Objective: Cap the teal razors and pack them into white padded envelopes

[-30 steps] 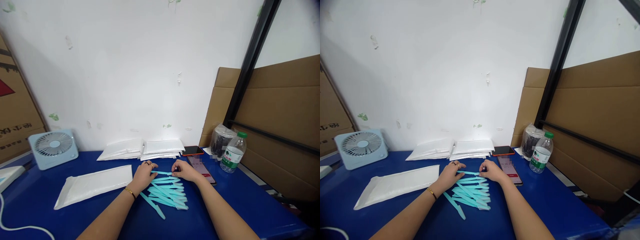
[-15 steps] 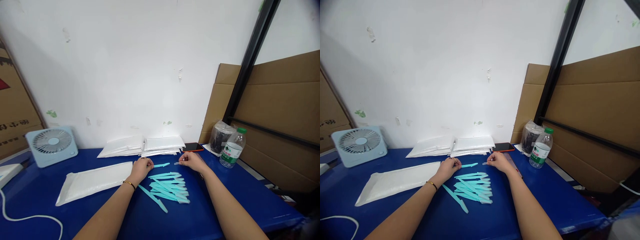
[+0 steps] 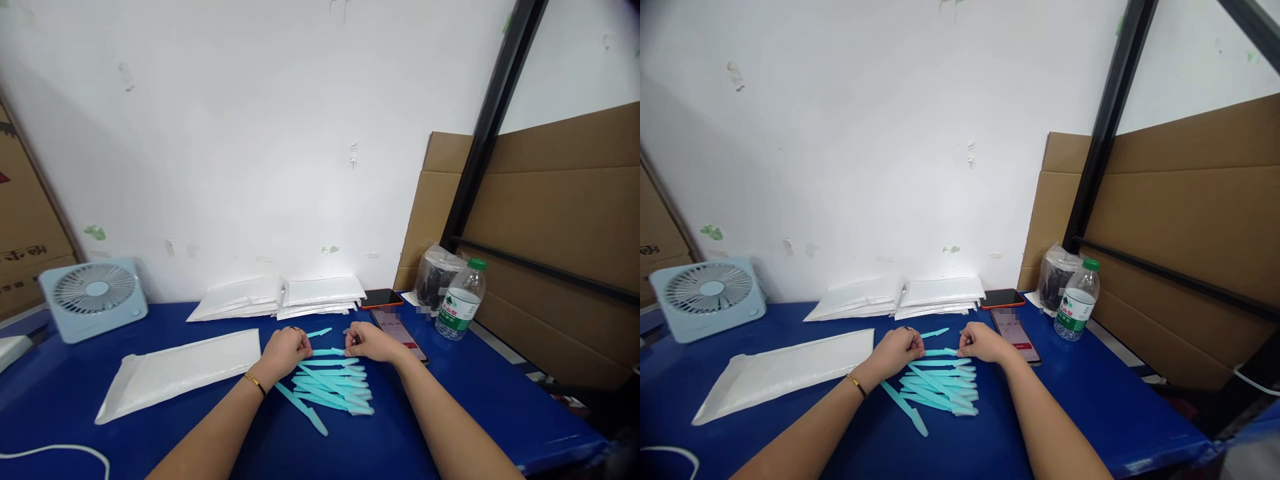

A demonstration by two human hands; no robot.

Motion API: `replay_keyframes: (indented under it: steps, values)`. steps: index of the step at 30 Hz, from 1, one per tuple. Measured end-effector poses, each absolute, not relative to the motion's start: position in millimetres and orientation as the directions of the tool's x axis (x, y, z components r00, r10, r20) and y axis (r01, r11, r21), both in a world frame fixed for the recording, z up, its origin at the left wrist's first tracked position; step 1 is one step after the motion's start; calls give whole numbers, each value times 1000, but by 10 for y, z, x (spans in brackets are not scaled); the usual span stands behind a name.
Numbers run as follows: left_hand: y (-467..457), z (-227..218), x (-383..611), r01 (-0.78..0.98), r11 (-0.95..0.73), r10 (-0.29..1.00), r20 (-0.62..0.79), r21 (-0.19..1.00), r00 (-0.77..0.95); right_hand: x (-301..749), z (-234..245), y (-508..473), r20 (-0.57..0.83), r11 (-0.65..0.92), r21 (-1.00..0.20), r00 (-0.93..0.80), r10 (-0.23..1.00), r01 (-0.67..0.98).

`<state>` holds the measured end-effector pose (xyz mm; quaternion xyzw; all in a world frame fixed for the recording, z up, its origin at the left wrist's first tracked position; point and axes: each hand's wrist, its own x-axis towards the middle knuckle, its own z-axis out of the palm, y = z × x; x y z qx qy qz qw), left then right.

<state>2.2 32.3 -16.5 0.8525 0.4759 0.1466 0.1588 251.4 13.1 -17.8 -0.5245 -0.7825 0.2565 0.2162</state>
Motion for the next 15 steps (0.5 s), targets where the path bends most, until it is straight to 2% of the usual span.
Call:
replay_keyframes:
  steps: [4, 6, 9, 11, 15]
  values:
    - [394, -139, -95, 813, -426, 904, 158, 397, 397, 2673, -143, 186, 149, 215, -623, -156, 976, 752]
    - [401, -130, -123, 809, -428, 904, 195, 403, 381, 2723, -106, 171, 160, 202, -594, -131, 978, 779]
    - [355, -114, -100, 768, -479, 878, 227, 424, 422, 2715, -59, 101, 116, 299, -580, -287, 951, 758]
    - [308, -109, -61, 716, -532, 842, 194, 452, 503, 2663, -53, 55, 71, 366, -563, -399, 914, 741]
    - [269, -139, -12, 672, -598, 781, 130, 436, 611, 2535, -92, 31, 36, 393, -552, -450, 892, 736]
